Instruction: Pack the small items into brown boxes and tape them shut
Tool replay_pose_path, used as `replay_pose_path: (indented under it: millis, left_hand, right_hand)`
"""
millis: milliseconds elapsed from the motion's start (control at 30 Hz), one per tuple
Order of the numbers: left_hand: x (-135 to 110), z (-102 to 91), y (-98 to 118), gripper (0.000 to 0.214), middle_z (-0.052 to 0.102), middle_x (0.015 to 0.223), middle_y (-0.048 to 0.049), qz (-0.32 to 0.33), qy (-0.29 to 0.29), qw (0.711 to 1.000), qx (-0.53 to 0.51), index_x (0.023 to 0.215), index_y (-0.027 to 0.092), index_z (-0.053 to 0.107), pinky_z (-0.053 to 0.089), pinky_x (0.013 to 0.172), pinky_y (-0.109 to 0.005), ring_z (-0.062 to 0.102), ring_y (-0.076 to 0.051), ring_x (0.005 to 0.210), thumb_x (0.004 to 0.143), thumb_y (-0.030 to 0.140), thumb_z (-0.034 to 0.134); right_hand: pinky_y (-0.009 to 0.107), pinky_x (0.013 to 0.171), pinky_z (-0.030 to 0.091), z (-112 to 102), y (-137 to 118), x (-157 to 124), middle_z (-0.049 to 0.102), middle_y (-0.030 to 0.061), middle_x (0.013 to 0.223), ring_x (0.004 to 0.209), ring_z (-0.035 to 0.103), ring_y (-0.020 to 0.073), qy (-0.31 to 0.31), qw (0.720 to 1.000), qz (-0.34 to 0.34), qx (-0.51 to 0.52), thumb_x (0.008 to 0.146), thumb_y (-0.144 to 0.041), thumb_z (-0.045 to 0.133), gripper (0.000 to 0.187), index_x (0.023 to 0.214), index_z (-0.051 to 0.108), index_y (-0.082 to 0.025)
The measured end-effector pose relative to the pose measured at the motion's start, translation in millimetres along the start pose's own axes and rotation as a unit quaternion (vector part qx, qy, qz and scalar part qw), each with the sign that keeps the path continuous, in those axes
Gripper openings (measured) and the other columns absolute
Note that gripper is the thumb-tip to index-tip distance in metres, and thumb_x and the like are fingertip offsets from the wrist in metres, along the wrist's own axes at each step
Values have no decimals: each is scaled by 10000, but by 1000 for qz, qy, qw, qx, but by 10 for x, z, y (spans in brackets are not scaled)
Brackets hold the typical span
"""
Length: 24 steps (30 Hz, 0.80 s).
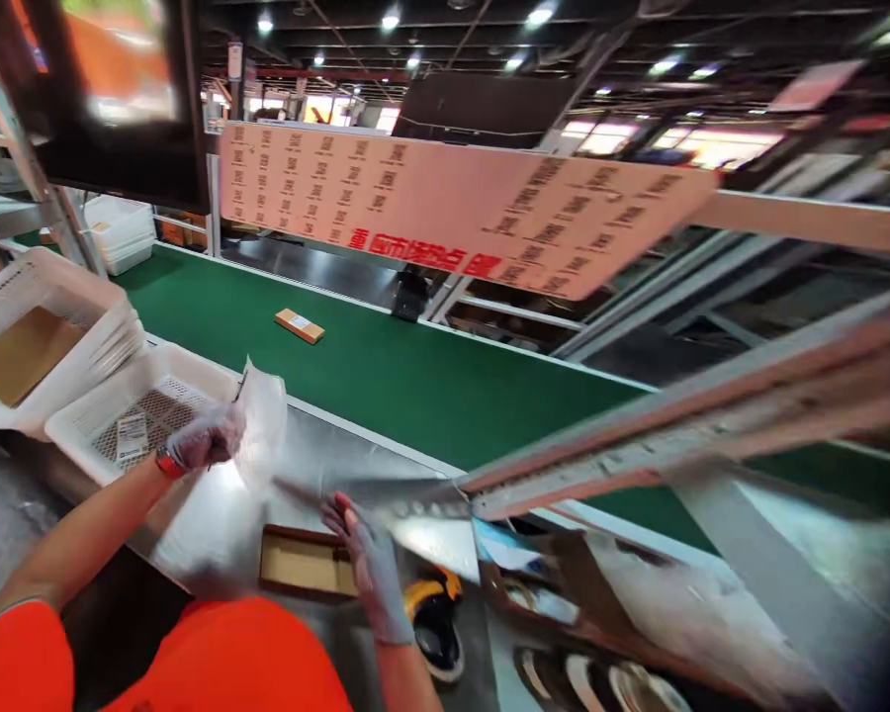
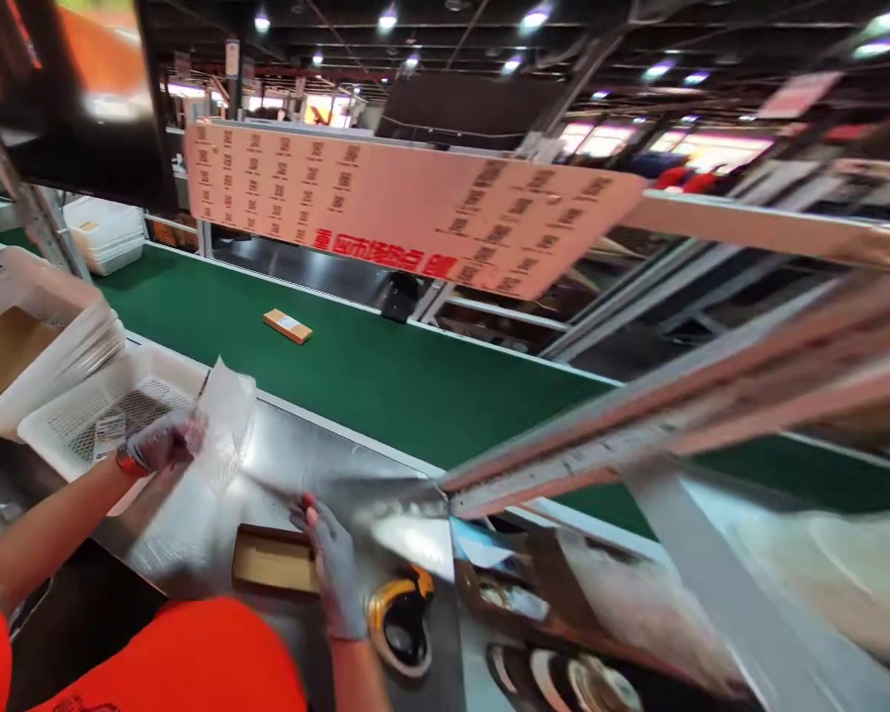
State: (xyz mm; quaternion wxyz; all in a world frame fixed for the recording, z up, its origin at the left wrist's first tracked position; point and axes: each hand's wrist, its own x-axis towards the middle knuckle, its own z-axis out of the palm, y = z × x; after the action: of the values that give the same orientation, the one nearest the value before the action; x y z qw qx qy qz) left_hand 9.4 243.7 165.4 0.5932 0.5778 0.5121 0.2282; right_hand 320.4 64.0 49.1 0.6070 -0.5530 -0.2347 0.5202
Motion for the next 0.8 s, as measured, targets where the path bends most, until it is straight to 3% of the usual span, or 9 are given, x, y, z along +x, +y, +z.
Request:
replay_pose_path:
  millis: [100,200,267,400,467,567,633,667,800]
  left_hand:
    - [-98,553,-195,508,273,515,93,-4,-209,969,-133,606,255,343,238,439,-220,240,-43,458,643,464,805]
    - [-140,894,-379,511,314,501,100,-26,-293,943,-154,593,250,376,183,402,-218,242,-33,416,567,464,839]
    - [-125,977,-452,496,325,489,103,-41,-313,939,-134,597,251,396,157,396,-221,243,-37,400,581,466,842]
    - [-30,867,-482,513,290,508,123,-71,-267,954,-119,647,268,357,113,441,-215,187,-28,430,642,450,837]
    - [17,763,-471,430,285,535,131,-89,-192,971,-114,709,266,413,104,463,-219,172,-33,446,730,447,802]
    - [36,707,-471,227,325,557,132,-72,-31,995,-63,918,224,581,144,471,-241,227,-68,443,894,408,712]
    - [-1,803,-490,222,393,562,112,-39,31,999,-10,987,206,633,209,481,-255,298,-92,455,949,419,684]
    - [-33,897,-503,251,447,575,93,-16,35,999,18,988,200,659,250,496,-258,350,-101,475,958,446,689]
    - [-171,1458,-526,423,658,692,27,71,-19,988,134,1075,166,790,403,614,-264,597,-164,658,917,558,771]
  right_hand:
    - [607,1200,592,170,-157,212,872,131,1327,1297,791,384,-27,993,-13,117,619,-774,994,727,1137,898,-272]
    - [523,1133,620,115,-180,353,904,98,1180,1241,798,346,-89,984,48,144,578,-827,996,709,1023,896,-283]
    - [475,1010,656,15,-122,357,903,84,1005,1106,821,334,-133,979,93,123,556,-794,1023,680,942,879,-253]
    - [361,761,626,-202,18,242,836,37,800,825,779,259,-130,986,71,75,585,-658,1062,565,853,825,-220]
    - [348,721,601,-279,49,198,810,26,775,770,750,242,-96,993,39,55,590,-674,1051,569,834,802,-224]
    - [384,779,611,-325,49,187,813,34,816,807,751,261,-18,1000,-13,20,539,-714,1044,642,876,802,-224]
    - [407,840,612,-296,40,188,817,50,854,859,750,272,31,998,-51,-14,544,-722,1027,652,890,799,-218]
    - [408,846,606,-262,39,181,810,54,852,862,739,270,48,996,-64,-35,561,-722,1011,634,871,789,-216]
    - [329,689,518,-25,62,74,685,4,695,719,607,201,44,986,-77,-144,649,-701,905,528,693,665,-232]
